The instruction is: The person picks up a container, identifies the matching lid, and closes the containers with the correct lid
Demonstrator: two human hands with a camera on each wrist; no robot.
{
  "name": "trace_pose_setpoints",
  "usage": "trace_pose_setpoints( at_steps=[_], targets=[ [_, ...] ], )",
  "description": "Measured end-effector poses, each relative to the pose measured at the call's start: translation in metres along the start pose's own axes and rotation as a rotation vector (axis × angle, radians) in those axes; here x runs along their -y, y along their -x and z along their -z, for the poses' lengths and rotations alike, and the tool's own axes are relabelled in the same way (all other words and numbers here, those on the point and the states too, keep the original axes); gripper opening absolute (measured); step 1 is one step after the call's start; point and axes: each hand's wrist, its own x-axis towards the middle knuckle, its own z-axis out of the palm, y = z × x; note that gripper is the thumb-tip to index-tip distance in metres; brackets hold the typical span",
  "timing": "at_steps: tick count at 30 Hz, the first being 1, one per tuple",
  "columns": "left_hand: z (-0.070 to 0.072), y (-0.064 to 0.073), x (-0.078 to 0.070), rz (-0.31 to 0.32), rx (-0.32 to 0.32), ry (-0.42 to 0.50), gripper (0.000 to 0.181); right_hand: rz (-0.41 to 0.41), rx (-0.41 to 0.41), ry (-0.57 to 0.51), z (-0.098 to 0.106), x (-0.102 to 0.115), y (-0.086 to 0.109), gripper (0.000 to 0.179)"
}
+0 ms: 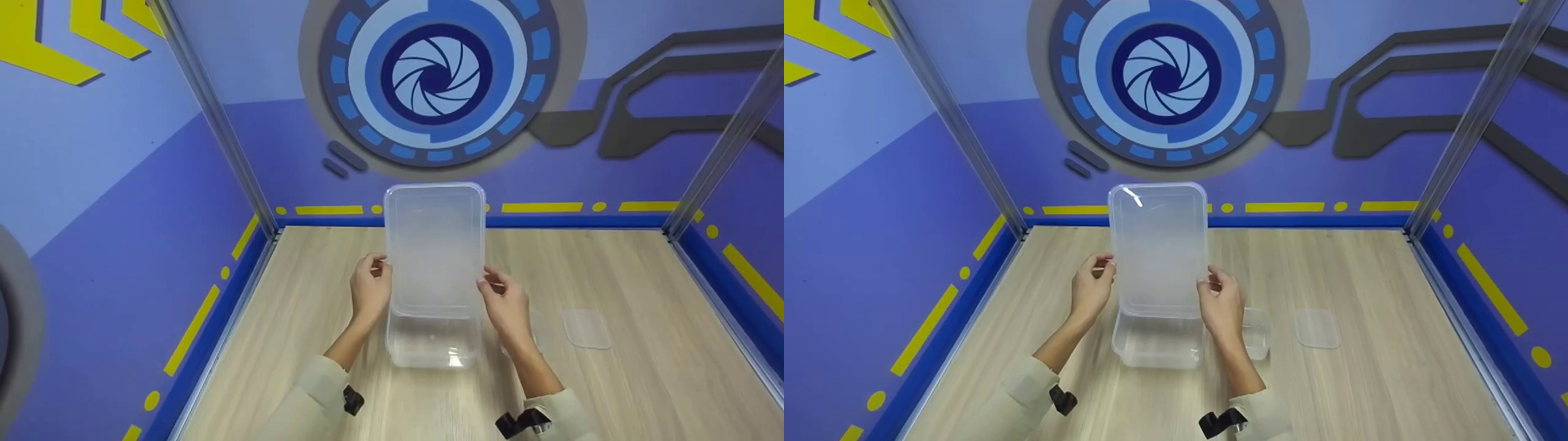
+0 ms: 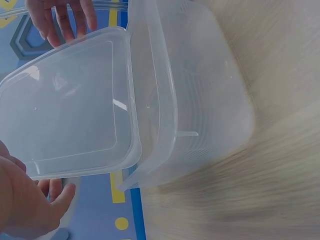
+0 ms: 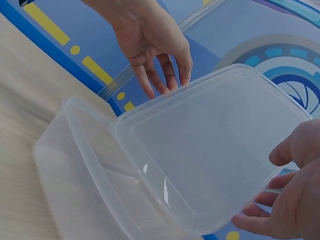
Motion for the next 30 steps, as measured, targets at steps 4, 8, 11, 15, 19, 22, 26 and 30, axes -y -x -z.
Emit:
trace_pose_setpoints(
  at_steps=[4, 8, 11, 15, 19, 22, 26, 30],
  targets=[
    [0.0008, 0.001, -0.0003, -0.007, 0.009, 0.005, 0.016, -0.007, 0.001, 0.006, 0.0007, 0.0004, 0.0001, 0.043],
    [0.0017, 0.002, -0.001, -0.005, 0.017, 0.014, 0.017, -0.006, 0.004, 0.005, 0.0015, 0.0002, 0.0, 0.043],
    [0.0021, 0.0026, -0.0014, 0.0, 0.016, 0.016, 0.017, -0.006, 0.005, 0.002, 0.0019, -0.0002, -0.0001, 0.043],
    [0.0022, 0.0026, -0.0023, 0.005, 0.013, 0.023, 0.017, -0.012, 0.014, -0.009, 0.0025, -0.0003, 0.0, 0.044],
    [0.0023, 0.0026, -0.0033, 0.002, 0.01, 0.037, 0.017, -0.017, 0.023, -0.01, 0.0034, -0.0001, 0.0003, 0.044],
    [0.003, 0.0026, -0.0046, 0.0, 0.011, 0.043, 0.017, -0.015, 0.025, -0.011, 0.0037, 0.0004, 0.0004, 0.044],
    [0.0047, 0.0022, -0.0069, 0.005, 0.014, 0.049, 0.017, -0.01, 0.03, -0.016, 0.0042, 0.0015, 0.0005, 0.043],
    [0.0064, 0.0019, -0.0095, -0.003, 0.018, 0.059, 0.018, -0.013, 0.039, -0.016, 0.0057, 0.0022, 0.0005, 0.044]
  ],
)
